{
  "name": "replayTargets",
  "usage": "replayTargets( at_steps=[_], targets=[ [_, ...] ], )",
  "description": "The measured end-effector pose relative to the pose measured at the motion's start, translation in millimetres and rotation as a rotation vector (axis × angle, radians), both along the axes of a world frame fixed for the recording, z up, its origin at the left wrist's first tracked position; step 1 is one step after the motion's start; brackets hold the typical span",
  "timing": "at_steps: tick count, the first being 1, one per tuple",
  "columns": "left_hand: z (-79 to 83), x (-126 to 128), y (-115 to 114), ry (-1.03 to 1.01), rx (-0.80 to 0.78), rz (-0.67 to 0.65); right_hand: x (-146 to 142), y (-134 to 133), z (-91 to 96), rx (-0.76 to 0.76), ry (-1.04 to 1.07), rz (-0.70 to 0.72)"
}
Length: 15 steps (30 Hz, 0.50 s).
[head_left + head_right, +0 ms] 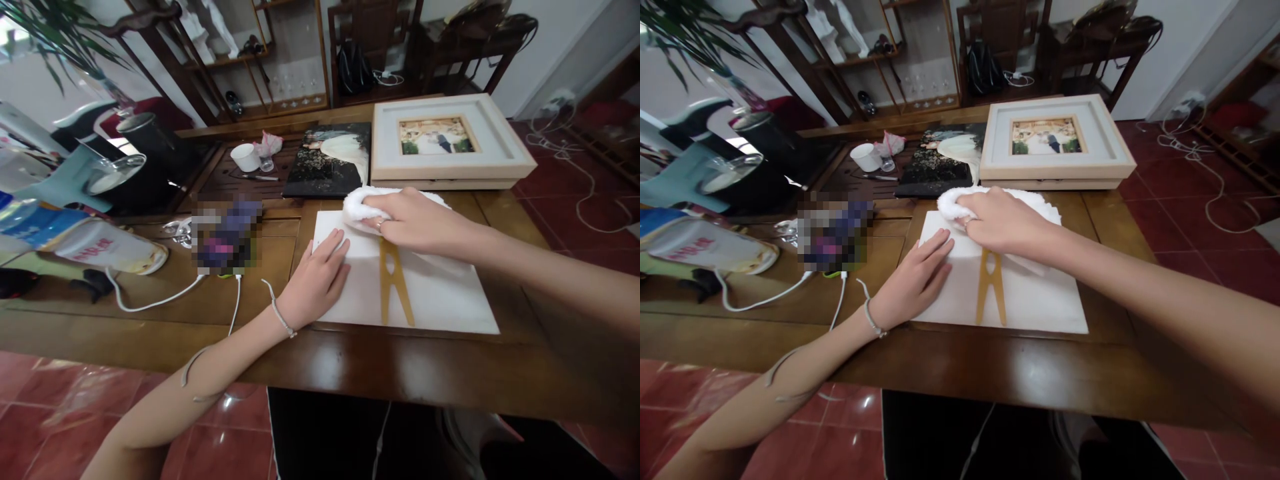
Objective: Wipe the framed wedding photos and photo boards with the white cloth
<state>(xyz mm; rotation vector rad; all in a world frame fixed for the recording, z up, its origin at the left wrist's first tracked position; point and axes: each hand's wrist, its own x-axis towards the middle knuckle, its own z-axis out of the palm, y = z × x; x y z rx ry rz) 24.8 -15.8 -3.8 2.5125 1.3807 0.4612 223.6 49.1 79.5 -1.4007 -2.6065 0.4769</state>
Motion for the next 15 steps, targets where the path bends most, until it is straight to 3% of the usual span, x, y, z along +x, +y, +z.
replayTargets(
  at_steps=[10,15],
  targets=[
    [3.5,3.0,0.9,-0.007,0.03,-0.022,-58.7,18.6,7.6,-0.111,0.137,0.103],
    [4.1,1.8,0.4,-0.002,0.027,-0.019,-61.3,23.1,6.9,-0.127,0.174,0.102]
  ],
)
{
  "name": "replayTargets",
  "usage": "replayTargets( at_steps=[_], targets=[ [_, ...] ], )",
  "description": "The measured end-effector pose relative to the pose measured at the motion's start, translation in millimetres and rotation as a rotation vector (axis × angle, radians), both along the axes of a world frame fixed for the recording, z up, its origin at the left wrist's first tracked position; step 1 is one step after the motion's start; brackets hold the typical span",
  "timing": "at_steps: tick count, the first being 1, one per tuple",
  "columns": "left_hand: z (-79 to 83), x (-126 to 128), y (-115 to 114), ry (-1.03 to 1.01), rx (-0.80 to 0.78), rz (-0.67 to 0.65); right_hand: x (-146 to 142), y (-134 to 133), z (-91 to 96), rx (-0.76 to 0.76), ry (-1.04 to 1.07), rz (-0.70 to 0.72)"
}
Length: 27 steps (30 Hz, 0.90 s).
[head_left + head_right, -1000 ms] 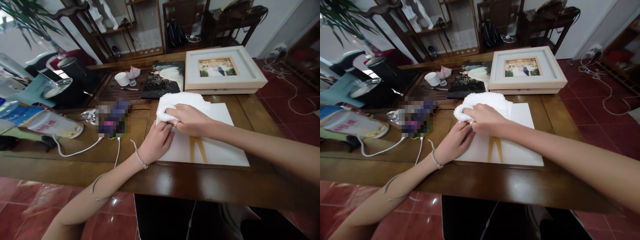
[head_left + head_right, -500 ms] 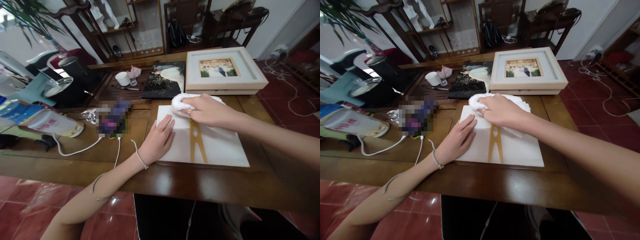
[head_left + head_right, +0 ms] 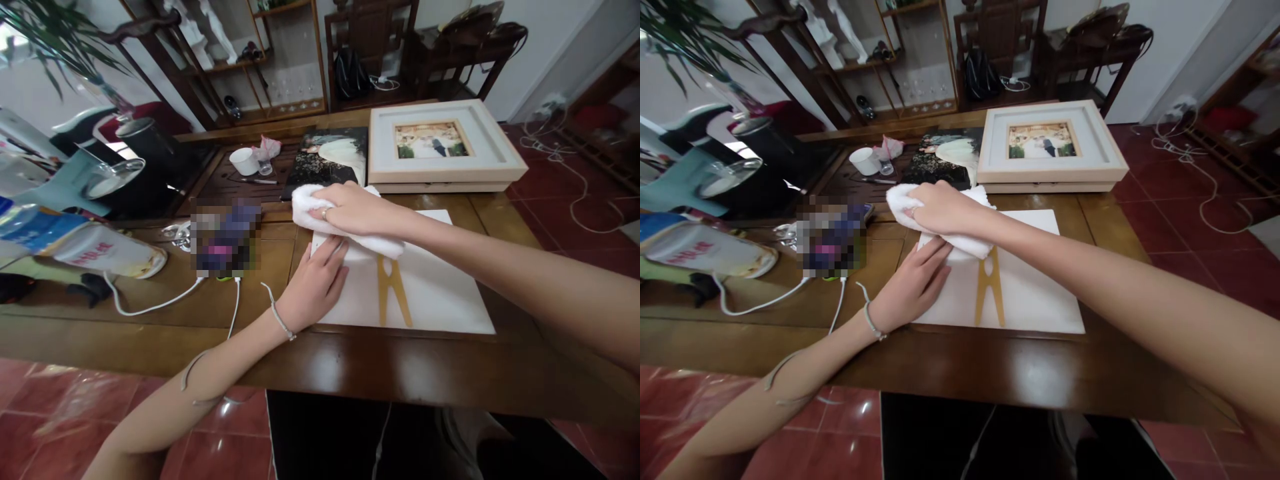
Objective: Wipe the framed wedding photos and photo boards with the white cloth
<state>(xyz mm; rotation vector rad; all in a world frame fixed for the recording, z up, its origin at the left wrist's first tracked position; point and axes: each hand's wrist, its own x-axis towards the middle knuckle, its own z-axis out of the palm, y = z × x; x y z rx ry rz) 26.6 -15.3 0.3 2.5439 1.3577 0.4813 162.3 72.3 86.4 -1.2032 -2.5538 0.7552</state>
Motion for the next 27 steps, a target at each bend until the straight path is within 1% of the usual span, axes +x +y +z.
replayTargets(
  at_steps=[3,6,9,13,16,18,20,22,23,25,27],
  targets=[
    [-1.3,-1.3,-0.9,0.008,-0.02,0.014,15.7,-2.6,-2.9,0.032,0.004,-0.023],
    [-2.2,-2.3,-1.3,0.02,-0.028,0.015,40.6,-11.3,-7.1,0.075,-0.047,-0.044],
    [-1.9,-2.8,-1.2,0.032,-0.035,0.018,73.4,-21.3,-10.4,0.079,-0.091,-0.087],
    [-1.2,-2.5,-1.3,0.033,-0.039,0.02,124.9,-32.2,-16.1,0.126,-0.079,-0.151],
    [-1.0,-2.3,-1.7,0.029,-0.041,0.023,158.2,-44.9,-29.5,0.214,-0.1,-0.272],
    [-1.0,-2.3,-2.0,0.029,-0.042,0.025,170.8,-59.9,-42.9,0.321,-0.126,-0.301],
    [-1.0,-2.3,-2.2,0.031,-0.042,0.024,173.2,-81.5,-56.3,0.5,-0.146,-0.225],
    [-1.0,-2.1,-2.4,0.033,-0.041,0.022,166.3,-108.3,-65.8,0.673,-0.148,-0.075],
    [-1.1,-1.9,-2.3,0.034,-0.041,0.022,160.7,-122.5,-68.5,0.712,-0.138,-0.002],
    [-1.2,-1.5,-2.2,0.036,-0.041,0.022,148.5,-148.9,-70.4,0.691,-0.099,0.093],
    [-1.3,-1.0,-2.1,0.034,-0.039,0.023,139.6,-167.2,-69.7,0.62,-0.055,0.13]
  ],
)
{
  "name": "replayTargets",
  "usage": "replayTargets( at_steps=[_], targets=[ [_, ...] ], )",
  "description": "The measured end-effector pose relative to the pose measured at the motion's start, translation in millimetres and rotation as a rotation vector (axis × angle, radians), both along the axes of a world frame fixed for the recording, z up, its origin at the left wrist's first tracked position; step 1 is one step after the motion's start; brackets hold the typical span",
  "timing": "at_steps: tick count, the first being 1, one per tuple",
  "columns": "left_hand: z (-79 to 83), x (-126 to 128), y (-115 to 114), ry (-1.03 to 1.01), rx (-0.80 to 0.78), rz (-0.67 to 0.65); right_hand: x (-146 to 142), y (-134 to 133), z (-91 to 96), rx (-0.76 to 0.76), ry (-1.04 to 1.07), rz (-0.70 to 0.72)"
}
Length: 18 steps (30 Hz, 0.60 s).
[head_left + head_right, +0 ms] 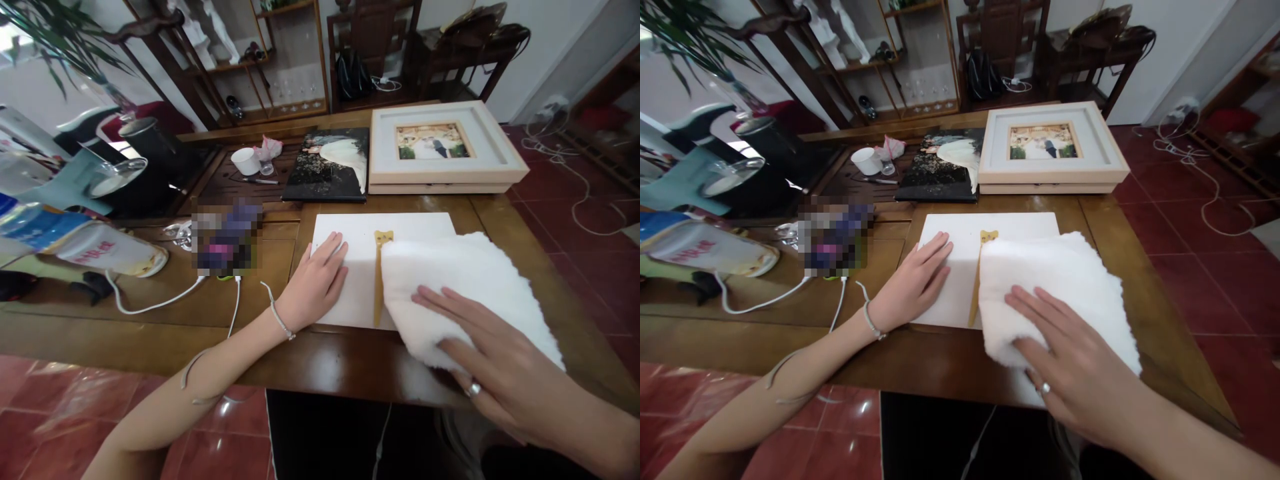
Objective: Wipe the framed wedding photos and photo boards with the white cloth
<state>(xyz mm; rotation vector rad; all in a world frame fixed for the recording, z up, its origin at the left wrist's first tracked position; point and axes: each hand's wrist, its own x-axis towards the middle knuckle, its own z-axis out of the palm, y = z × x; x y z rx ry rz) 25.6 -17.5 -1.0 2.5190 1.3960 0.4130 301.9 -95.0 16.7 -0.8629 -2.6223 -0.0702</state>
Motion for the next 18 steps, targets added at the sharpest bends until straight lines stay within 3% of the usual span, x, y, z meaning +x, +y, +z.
replayTargets(
  at_steps=[3,7,10,13,15,18],
  targets=[
    [0.2,0.4,-0.1,-0.001,0.007,-0.006,-1.0,-2.2,1.1,-0.027,0.013,0.024],
    [1.3,0.4,-0.1,-0.003,0.012,-0.01,18.0,39.4,-0.5,0.078,-0.035,0.01],
    [1.1,0.1,0.3,-0.014,0.009,-0.011,36.4,79.3,-1.8,0.1,-0.078,-0.125],
    [-1.6,-0.7,0.9,-0.071,-0.013,0.015,46.6,100.3,-2.8,-0.033,-0.101,-0.32],
    [-3.8,-1.3,1.3,-0.125,-0.011,0.093,44.9,96.5,-4.1,-0.084,-0.072,-0.357],
    [-5.6,-1.6,1.9,-0.136,0.004,0.225,29.3,65.7,-5.3,-0.016,0.009,-0.211]
  ],
)
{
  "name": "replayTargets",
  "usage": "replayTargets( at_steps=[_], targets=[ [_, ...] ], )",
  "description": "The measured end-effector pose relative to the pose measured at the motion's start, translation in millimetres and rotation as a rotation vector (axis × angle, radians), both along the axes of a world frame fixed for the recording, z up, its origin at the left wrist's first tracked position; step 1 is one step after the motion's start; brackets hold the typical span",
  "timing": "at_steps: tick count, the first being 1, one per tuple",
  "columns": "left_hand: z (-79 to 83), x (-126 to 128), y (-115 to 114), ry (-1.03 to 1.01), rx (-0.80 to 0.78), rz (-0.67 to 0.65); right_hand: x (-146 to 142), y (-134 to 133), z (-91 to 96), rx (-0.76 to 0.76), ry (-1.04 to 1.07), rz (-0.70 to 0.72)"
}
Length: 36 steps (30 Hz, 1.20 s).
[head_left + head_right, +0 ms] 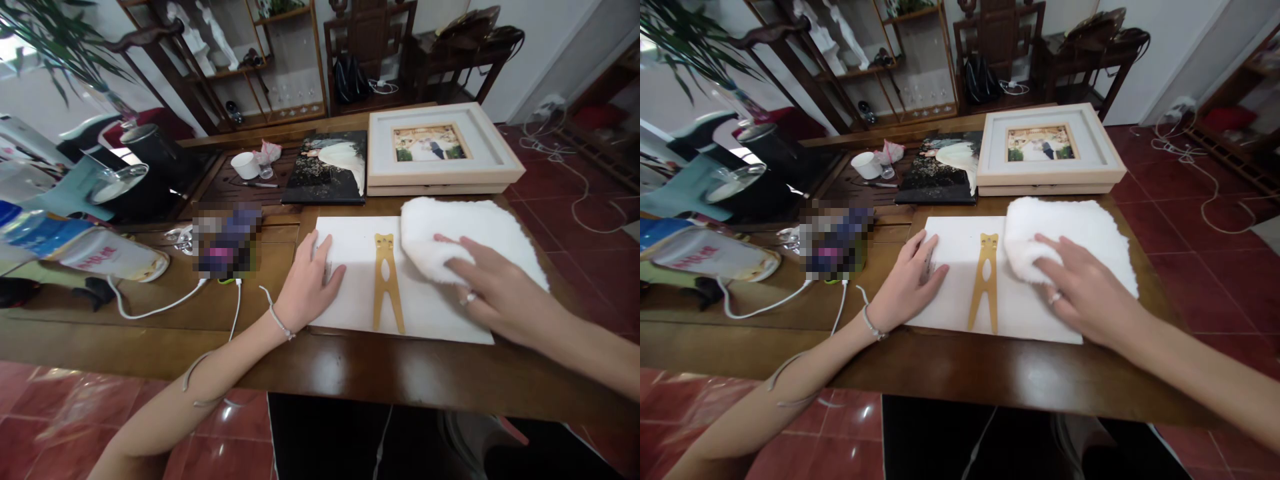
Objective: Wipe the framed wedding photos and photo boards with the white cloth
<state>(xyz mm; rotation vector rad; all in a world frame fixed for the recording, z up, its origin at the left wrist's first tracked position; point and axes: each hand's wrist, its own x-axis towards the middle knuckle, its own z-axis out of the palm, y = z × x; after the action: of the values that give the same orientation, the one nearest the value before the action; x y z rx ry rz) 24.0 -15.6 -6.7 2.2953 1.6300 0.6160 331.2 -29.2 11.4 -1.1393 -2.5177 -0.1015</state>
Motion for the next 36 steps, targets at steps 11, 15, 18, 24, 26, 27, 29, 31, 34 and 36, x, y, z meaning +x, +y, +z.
replayTargets(
  at_steps=[11,15,18,24,26,27,29,31,34,36],
  targets=[
    [2.0,-0.3,1.3,0.048,-0.001,0.045,-17.2,-49.0,10.7,-0.058,0.008,0.303],
    [5.2,3.1,-1.1,0.123,-0.004,-0.047,-11.7,0.5,5.4,-0.016,0.023,0.154],
    [5.6,5.8,-2.0,0.177,-0.033,-0.14,-30.5,30.4,5.1,-0.02,0.038,0.037],
    [2.7,0.5,2.6,0.064,0.058,-0.021,-68.4,13.4,10.5,-0.086,0.035,0.244],
    [4.3,-4.8,7.6,0.035,0.05,0.067,-62.7,-8.2,12.2,-0.126,0.03,0.405],
    [5.2,-7.7,10.9,0.031,0.033,0.092,-55.8,-18.3,12.6,-0.148,0.033,0.452],
    [6.5,-13.2,18.7,0.021,0.022,0.08,-36.1,-33.8,11.8,-0.163,0.044,0.466],
    [6.3,-17.7,26.7,-0.026,0.036,0.033,-13.5,-40.8,8.3,-0.129,0.054,0.387],
    [5.2,-21.9,36.8,-0.151,-0.006,0.006,12.2,-38.7,1.2,-0.055,0.067,0.241],
    [5.0,-23.6,41.0,-0.26,-0.093,0.015,18.8,-34.2,-1.3,-0.026,0.05,0.236]
  ],
)
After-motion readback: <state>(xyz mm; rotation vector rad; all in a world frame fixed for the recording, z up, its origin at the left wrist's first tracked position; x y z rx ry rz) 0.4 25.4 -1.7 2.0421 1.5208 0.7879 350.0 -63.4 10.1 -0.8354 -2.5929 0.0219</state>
